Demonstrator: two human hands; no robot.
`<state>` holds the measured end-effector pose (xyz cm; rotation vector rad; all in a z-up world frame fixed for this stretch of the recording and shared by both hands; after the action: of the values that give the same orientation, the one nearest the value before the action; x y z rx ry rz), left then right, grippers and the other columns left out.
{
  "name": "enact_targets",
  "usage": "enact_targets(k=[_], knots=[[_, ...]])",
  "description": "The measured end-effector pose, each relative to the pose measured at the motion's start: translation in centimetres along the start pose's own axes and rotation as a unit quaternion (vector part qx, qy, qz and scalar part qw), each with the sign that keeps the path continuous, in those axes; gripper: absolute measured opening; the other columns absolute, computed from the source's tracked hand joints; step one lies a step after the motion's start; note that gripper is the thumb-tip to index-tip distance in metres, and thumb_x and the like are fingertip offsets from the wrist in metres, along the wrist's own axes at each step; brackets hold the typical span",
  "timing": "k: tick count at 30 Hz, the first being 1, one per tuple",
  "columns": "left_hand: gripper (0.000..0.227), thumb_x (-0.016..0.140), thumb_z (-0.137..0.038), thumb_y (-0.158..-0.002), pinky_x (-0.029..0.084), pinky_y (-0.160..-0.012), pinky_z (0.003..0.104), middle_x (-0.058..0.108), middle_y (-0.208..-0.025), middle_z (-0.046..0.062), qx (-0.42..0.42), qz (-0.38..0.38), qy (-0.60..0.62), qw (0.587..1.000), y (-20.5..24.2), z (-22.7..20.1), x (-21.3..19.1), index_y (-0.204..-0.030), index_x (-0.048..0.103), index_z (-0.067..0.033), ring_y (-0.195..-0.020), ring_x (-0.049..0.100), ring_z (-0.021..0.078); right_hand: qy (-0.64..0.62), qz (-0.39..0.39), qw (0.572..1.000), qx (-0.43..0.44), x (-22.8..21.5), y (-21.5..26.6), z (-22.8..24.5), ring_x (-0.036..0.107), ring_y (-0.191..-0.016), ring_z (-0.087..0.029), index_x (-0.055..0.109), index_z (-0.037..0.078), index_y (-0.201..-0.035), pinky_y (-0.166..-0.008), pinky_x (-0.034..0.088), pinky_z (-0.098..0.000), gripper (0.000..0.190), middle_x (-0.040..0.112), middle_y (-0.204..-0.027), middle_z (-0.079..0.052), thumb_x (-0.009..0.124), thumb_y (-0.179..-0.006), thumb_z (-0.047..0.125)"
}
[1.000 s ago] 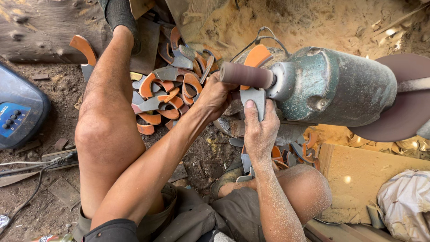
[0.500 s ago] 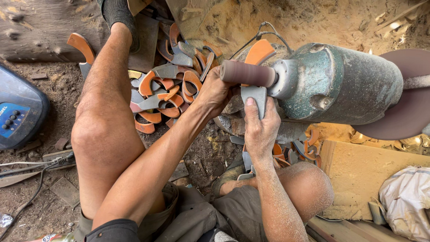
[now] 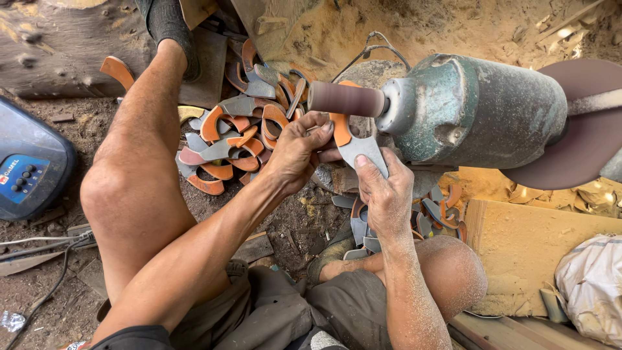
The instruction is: The person sits on the ground and uses a bench grinder to smooth and shape the edges of small wooden handles. They hold each handle against the rotating grinding wheel, turning it to work different sides, then set it aside and pick up another from a nearby pile.
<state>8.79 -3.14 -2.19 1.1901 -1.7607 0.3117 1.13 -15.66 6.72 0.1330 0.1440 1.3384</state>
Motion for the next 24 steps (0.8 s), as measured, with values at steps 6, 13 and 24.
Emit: enact_targets(k=[6, 13, 24], knots=[[0.015, 0.062, -0.009, -0.102, 0.067, -0.082, 0.034, 0.071, -0.108, 0.016, -0.036, 0.011, 0.019, 0.999, 2.6, 0.7, -0.8, -0.113, 0.058, 0.0002, -0.098, 0.076, 0.0243, 0.002, 0.03, 0.998, 0.048, -0.9, 1.4, -0.7, 0.036, -0.049, -0.001, 0.063, -0.002, -0.097, -0.042, 0.026, -0.0211, 0.026, 0.044, -0.062, 0.005, 0.069, -0.096, 0.023], [0.041, 0.042, -0.034, -0.103, 0.067, -0.085, 0.045, 0.069, -0.114, 0.019, -0.171, -0.075, -0.15, 0.971, 1.1, -1.2, -1.5, -0.131, 0.054, -0.0062, -0.097, 0.076, 0.0315, 0.411, 0.064, 0.905, -0.088, 1.5, 1.1, -0.4, 0.063, -0.059, -0.014, 0.062, 0.003, -0.107, -0.053, 0.046, -0.0262, 0.03, 0.063, -0.067, -0.005, 0.056, -0.105, 0.032], [0.045, 0.048, -0.041, -0.101, 0.066, -0.079, 0.045, 0.069, -0.111, 0.015, -0.119, 0.04, -0.173, 0.977, -4.5, -5.2, 1.1, -0.135, 0.051, -0.0129, -0.088, 0.075, 0.0263, -0.264, 0.162, 0.939, 0.151, 4.7, -1.4, -4.3, 0.07, -0.083, -0.023, 0.06, 0.003, -0.122, -0.064, 0.058, -0.0321, 0.042, 0.069, -0.102, -0.015, 0.056, -0.101, 0.039]])
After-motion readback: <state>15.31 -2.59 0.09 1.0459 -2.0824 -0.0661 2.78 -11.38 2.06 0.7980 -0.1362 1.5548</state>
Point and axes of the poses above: each hand's wrist, its own y-axis away from the middle knuckle, its own x-axis out of the palm, z = x × y, the point moved 8 cm from there along -y, towards the middle knuckle
